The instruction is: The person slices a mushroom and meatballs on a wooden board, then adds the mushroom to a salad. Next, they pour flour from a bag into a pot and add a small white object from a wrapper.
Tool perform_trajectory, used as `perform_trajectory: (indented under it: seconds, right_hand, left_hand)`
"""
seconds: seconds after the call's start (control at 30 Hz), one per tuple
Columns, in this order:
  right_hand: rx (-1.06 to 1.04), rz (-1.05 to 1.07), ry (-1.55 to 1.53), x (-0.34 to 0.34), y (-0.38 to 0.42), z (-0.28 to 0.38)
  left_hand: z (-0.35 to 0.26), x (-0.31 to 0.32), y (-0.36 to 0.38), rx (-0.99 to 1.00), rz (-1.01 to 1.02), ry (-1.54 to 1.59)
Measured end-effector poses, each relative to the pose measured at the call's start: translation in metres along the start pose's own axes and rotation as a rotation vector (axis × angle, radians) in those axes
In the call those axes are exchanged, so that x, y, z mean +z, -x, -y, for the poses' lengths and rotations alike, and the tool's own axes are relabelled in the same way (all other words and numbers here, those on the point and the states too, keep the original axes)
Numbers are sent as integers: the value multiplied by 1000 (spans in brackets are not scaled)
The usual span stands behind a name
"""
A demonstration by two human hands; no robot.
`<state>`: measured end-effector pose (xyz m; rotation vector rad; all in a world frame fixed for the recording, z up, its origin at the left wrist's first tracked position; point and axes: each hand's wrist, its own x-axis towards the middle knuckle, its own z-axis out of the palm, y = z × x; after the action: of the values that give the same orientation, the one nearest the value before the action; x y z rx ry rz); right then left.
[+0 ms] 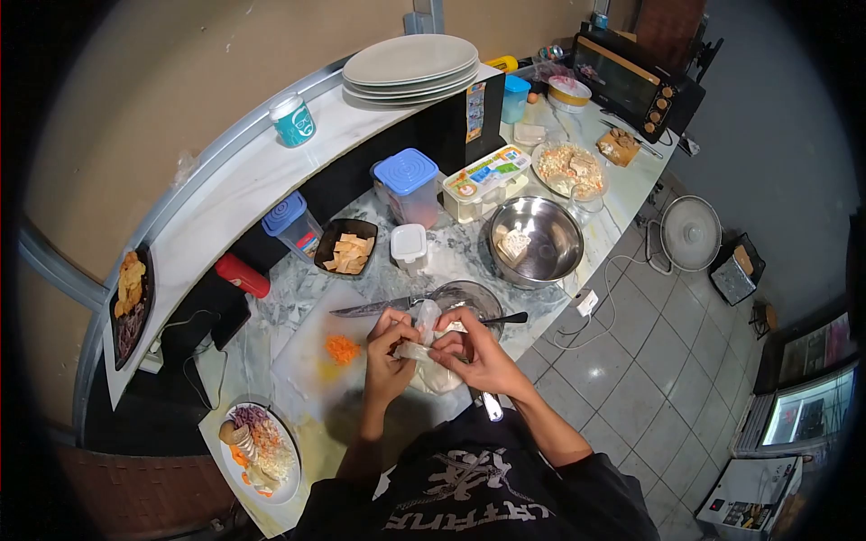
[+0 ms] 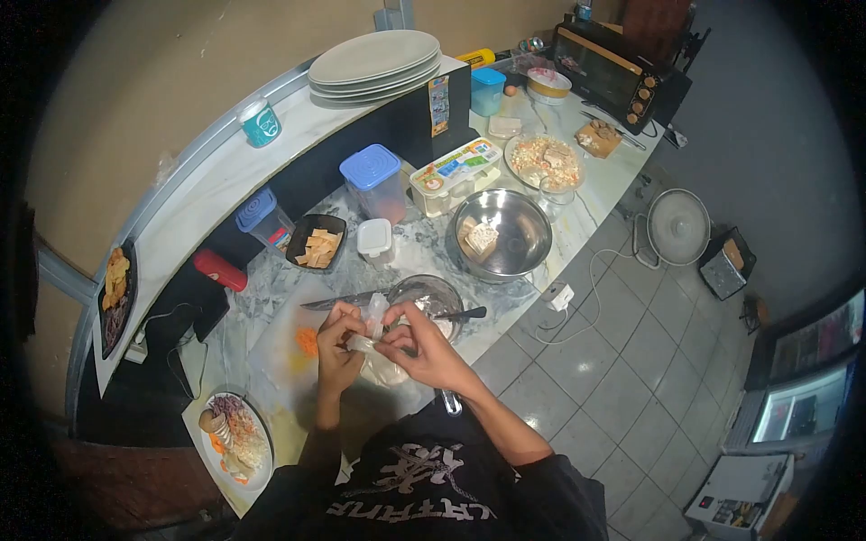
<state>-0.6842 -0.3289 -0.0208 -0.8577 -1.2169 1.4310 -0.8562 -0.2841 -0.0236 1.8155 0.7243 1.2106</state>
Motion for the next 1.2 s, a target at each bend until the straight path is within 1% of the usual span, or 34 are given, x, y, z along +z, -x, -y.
perform_trajectory:
  seconds: [0.03,0.1,0.13,0.17,0.23,0.3,0.33,0.37,0.43,0.47,0.5,0.57,0.63,0.7,0.77,0.83,0.9,0.97,1.0,1.03,1.07,1.1,1.17,1.2]
  right_hand:
    - [0,2,2,-2,-1,-3]
    - [-21,-59,-33,-2,-6,7]
    - [-31,-90,-64,1,-8,14]
    - [-30,-85,-61,-1,-10,13]
    - [-20,-27,39,-6,-13,10]
    - [8,-48,76,-10,-12,15]
    - [35,-73,110,-13,-13,18]
    - [38,-65,115,-16,-16,19]
    - [-19,-249,127,-25,-25,21]
    - [-49,-271,182,-36,-31,21]
    - [-49,-264,190,-47,-38,25]
    - [-143,-406,478,-66,-58,41]
    - [-259,-433,694,-81,-90,66]
    - [-363,-499,887,-117,-145,59]
    - [-324,-483,937,-128,-192,71]
    - [-473,-563,968,-149,-240,64]
    - [-523,-663,995,-152,-263,70]
    - [-495,-624,986,-184,-288,45]
    - [-467,-590,1063,-206,-298,24]
    - [-438,-559,1139,-216,-303,12]
    - [-314,-508,1288,-200,-285,22]
    - [-314,-508,1287,-197,-274,16]
    - [-493,-506,1278,-196,-258,3]
    - [-390,-489,1212,-197,-245,4]
  left_hand:
    - [-2,0,0,1,-3,0]
    - [-21,1,-6,-132,13,-20]
    - [-23,1,-6,-131,9,-19]
    - [-24,2,-6,-148,26,-22]
    - [-26,2,-5,-165,36,-22]
    - [-29,1,-4,-238,138,-70]
    - [-29,1,-3,-237,130,-67]
    - [-29,1,-3,-238,181,-12]
    - [-29,1,0,-237,282,99]
    - [-20,-1,2,-151,331,85]
    - [-17,-2,5,-147,322,89]
    - [-19,-4,4,-129,173,0]
    - [-13,-9,2,-119,138,16]
    - [-11,-10,2,-216,99,87]
    - [-12,-8,2,-195,74,117]
    - [-9,-9,2,-180,135,128]
    - [-9,-13,2,-190,122,149]
    - [-9,-17,5,-208,113,170]
    - [-9,-20,6,-235,93,175]
    - [-8,-23,8,-261,77,180]
    - [-9,-26,9,-263,75,179]
    - [-10,-28,10,-273,65,195]
    - [-9,-30,10,-284,54,210]
    - [-8,-31,11,-312,67,246]
